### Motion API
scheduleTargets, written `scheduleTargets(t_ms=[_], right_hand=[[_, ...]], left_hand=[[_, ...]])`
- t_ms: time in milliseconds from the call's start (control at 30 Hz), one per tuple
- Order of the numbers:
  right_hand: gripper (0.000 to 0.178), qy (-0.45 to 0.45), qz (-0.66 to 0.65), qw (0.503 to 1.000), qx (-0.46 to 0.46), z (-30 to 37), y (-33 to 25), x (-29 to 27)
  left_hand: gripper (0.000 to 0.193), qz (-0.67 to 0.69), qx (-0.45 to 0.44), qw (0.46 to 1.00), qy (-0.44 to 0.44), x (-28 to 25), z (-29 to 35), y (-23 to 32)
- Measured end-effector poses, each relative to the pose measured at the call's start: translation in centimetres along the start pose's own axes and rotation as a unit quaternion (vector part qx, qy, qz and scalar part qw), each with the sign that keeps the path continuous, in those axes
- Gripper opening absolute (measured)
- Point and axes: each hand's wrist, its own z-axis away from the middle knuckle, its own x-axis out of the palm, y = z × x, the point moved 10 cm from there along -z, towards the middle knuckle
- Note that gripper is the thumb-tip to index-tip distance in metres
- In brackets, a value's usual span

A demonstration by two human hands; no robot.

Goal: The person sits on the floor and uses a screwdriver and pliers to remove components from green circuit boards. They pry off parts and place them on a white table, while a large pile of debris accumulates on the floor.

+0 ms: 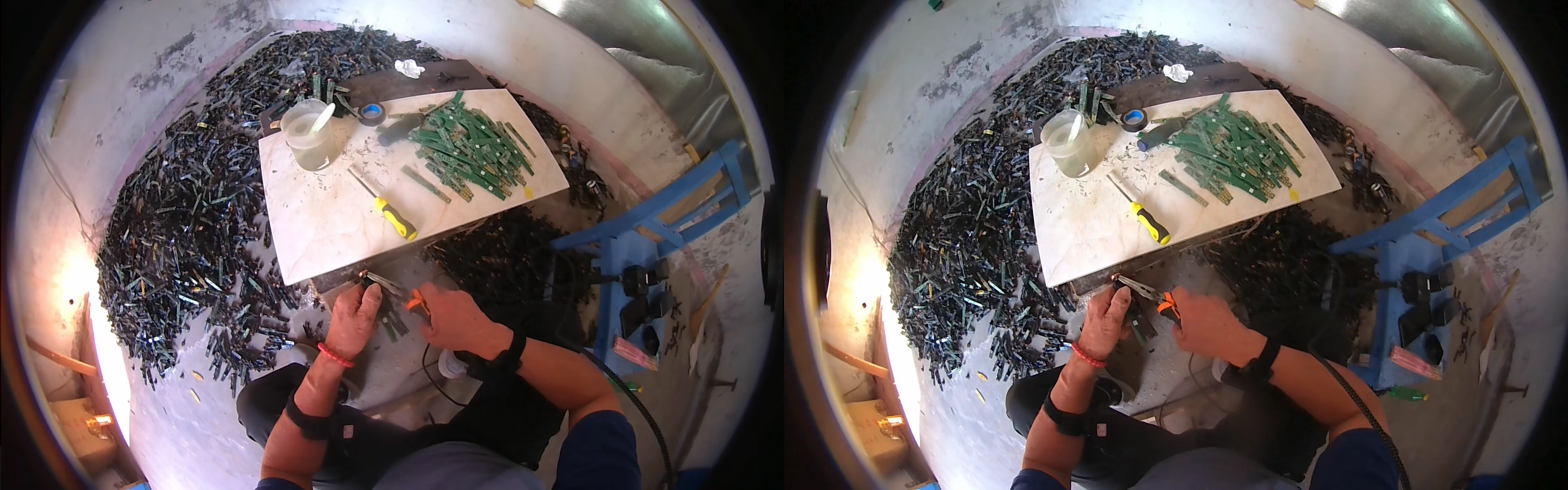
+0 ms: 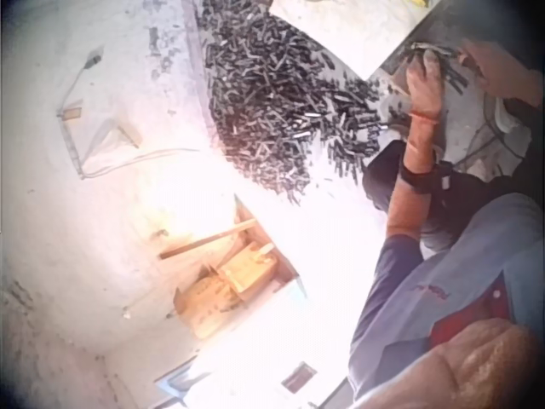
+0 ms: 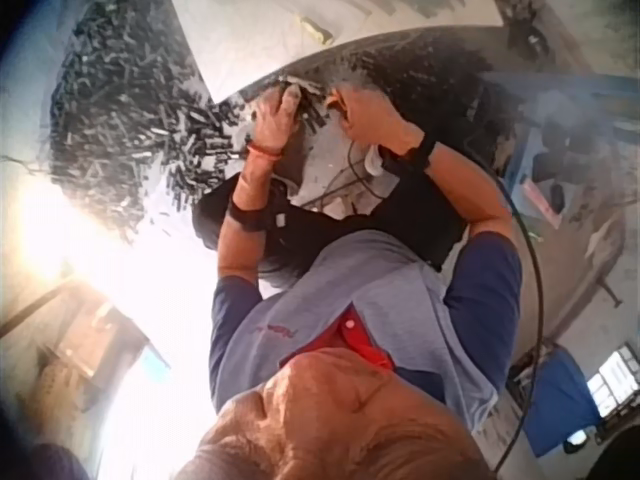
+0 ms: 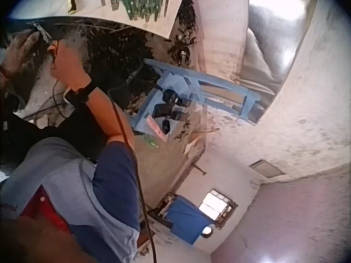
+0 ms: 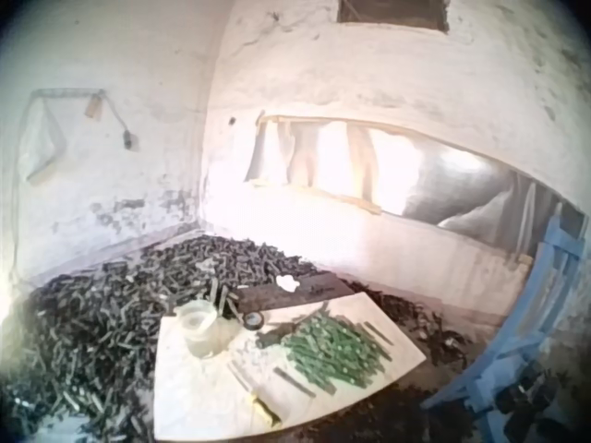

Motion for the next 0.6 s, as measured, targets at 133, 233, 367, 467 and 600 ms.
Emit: scheduleTargets(t_ms=[133, 233, 367, 467, 600], right_hand=[[0.037, 0.066, 0.081, 0.991, -0.082, 0.7, 0.4, -1.3], [0.030, 0.084, 0.127, 0.980, -0.131, 1.3, 0.7, -2.8], [0.031, 0.041, 0.149, 0.970, -0.189, 1.9, 1.7, -2.5], [0.033, 0.004, 0.137, 0.971, -0.198, 2.4, 2.1, -2.0], [0.029, 0.033, 0.121, 0.973, -0.194, 2.7, 2.1, -2.5]], left_hand=[[0.037, 0.082, -0.118, 0.989, -0.039, 1.0, 1.8, -1.0], [0.040, -0.018, -0.116, 0.988, -0.102, 1.5, 2.3, -0.6], [0.043, 0.009, -0.162, 0.966, -0.202, 3.5, 3.7, -3.1], [0.043, -0.010, -0.171, 0.953, -0.249, 4.3, 4.0, -3.6], [0.043, 0.044, -0.162, 0.967, -0.190, 3.7, 3.7, -3.6]])
